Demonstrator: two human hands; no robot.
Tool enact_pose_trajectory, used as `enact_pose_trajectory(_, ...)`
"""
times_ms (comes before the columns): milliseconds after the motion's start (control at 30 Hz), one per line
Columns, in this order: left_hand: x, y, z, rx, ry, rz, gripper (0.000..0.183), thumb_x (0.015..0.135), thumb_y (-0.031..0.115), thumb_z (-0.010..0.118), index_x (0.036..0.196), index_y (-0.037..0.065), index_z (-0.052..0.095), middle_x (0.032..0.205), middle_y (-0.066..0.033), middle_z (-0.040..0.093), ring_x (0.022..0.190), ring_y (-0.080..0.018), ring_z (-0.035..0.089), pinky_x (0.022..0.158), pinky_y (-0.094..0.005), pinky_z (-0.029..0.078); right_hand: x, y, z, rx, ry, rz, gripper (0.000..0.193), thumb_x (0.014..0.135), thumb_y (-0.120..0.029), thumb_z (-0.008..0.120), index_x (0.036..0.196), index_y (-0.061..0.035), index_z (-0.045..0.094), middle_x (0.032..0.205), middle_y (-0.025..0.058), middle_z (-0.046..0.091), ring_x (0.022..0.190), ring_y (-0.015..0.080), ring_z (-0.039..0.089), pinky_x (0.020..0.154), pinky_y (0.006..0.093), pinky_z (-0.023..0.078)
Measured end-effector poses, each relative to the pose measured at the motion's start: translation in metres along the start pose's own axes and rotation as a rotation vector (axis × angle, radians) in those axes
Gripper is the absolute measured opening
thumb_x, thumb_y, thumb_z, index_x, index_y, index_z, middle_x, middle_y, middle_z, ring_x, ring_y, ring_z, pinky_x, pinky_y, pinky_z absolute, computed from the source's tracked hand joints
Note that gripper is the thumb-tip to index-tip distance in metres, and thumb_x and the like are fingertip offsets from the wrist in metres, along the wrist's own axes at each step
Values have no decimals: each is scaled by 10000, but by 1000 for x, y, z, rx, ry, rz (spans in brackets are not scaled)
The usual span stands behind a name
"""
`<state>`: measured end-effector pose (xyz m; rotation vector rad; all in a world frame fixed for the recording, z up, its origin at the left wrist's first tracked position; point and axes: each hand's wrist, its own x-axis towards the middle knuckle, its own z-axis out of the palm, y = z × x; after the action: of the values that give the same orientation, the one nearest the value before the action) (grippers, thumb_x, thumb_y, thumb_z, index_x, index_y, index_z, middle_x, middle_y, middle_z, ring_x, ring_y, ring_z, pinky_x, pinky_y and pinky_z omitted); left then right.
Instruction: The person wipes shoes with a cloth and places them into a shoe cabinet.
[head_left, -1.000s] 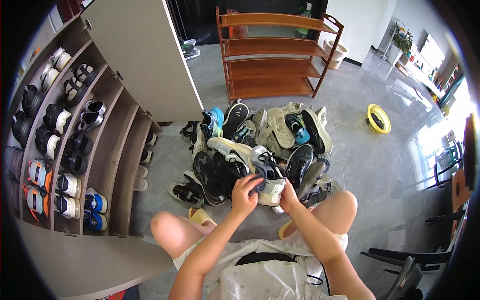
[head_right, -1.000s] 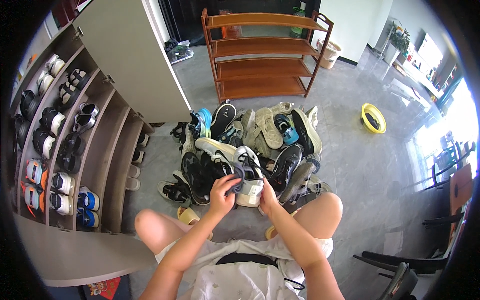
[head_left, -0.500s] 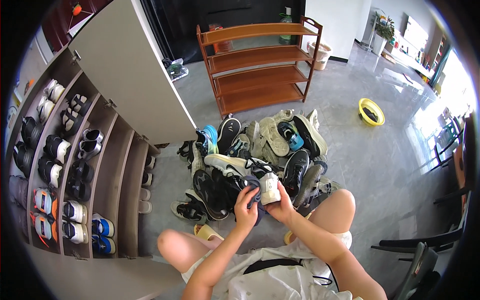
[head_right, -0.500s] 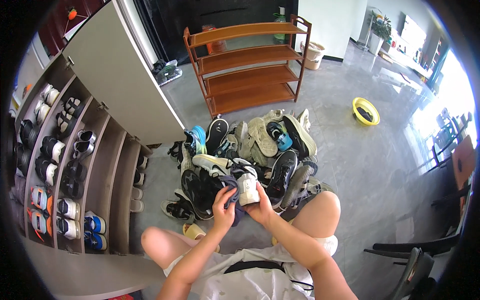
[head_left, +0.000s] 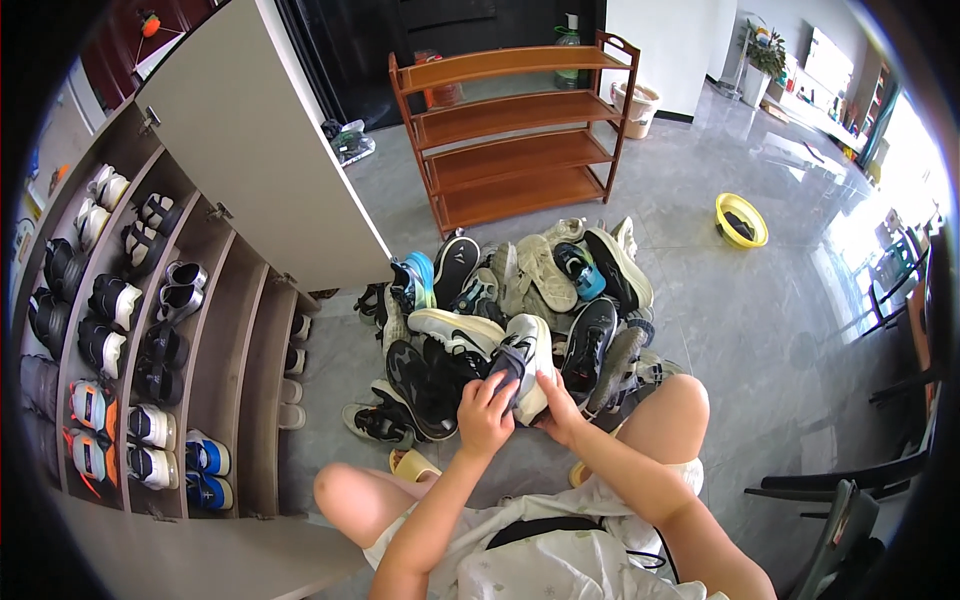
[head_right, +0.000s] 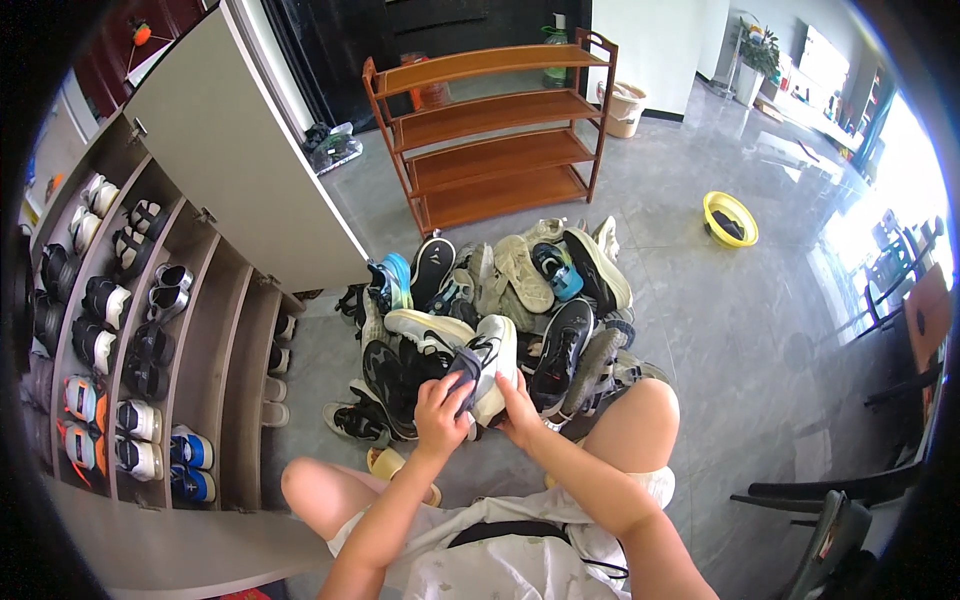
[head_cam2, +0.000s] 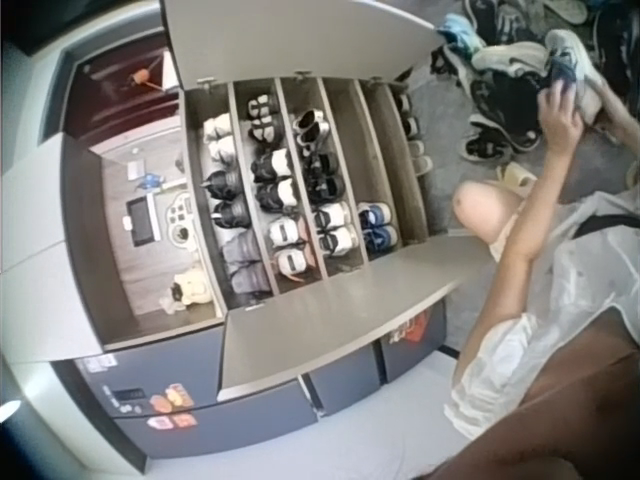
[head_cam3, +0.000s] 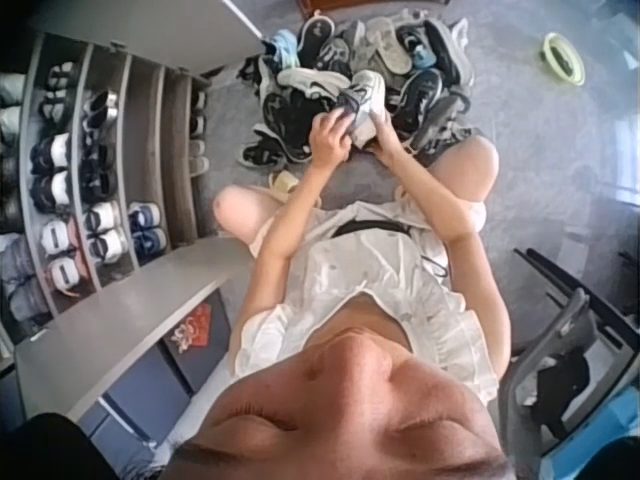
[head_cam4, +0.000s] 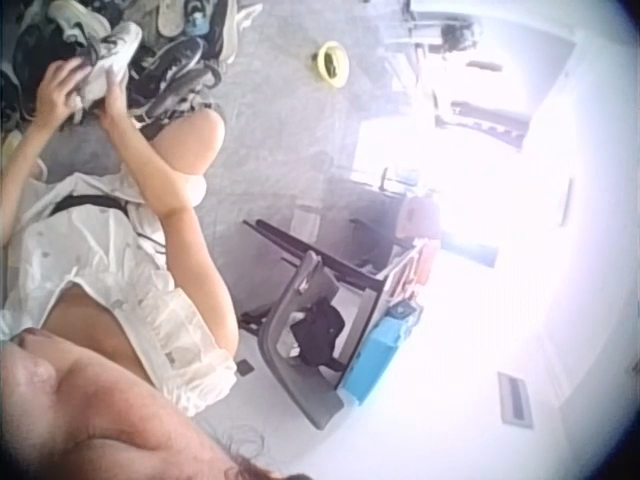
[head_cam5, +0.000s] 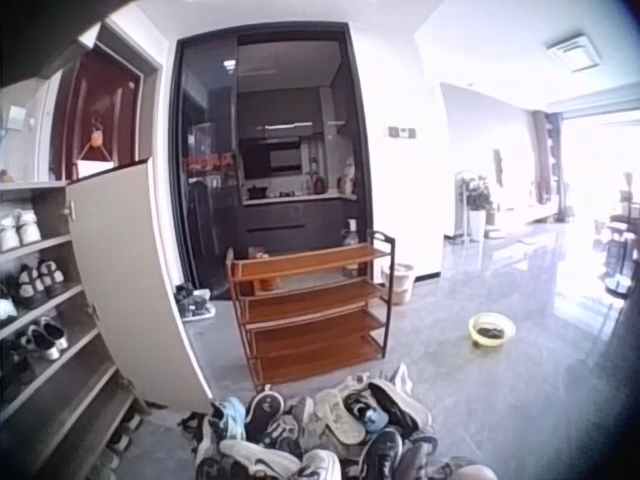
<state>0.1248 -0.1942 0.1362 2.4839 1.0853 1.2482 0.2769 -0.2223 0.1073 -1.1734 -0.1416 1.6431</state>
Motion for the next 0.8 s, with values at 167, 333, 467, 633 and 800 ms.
enact_pose_trajectory(167, -5, 23, 8, -94, -133, -15, 415, 628, 14, 621, 1025, 113, 696, 1106, -76, 610, 926, -319, 561, 825, -410, 493, 19, 6, -14, -167, 77, -272, 707, 983, -346, 524, 1540, -196, 115, 1415, 112, 445, 1264, 205, 438, 1032, 358, 366)
enact_pose_trajectory(333, -8, -5, 14, -45, -100, -97, 421, 630, 19, 646, 1041, 104, 685, 1092, -82, 617, 910, -314, 569, 806, -392, 507, 14, 18, -2, -241, 3, -371, 673, 992, -250, 530, 1529, -105, 151, 1372, 136, 471, 1200, 199, 486, 1008, 294, 385)
enact_pose_trajectory(467, -14, -56, 15, 22, -130, -247, 417, 625, -2, 652, 1025, 106, 701, 1082, -86, 627, 929, -312, 573, 827, -400, 503, 26, 40, -7, -696, -44, -511, 700, 948, -297, 610, 1497, -69, 238, 1287, 161, 523, 1144, 187, 510, 961, 301, 410)
enact_pose_trajectory(633, -29, -70, 23, -21, -207, -223, 410, 628, 7, 661, 1017, 126, 708, 1096, -67, 634, 947, -302, 579, 841, -382, 503, 27, 38, -1, -486, -49, -277, 594, 922, -328, 634, 1390, -45, 402, 1186, 129, 557, 1091, 193, 523, 942, 310, 413)
enact_pose_trajectory(800, -38, -152, 44, -93, -173, -532, 361, 682, 28, 626, 1025, 114, 698, 1054, -106, 652, 934, -329, 597, 853, -403, 492, 67, 47, -18, -379, 157, -73, 509, 882, -347, 651, 1292, -86, 501, 1106, 78, 600, 988, 188, 576, 858, 332, 459)
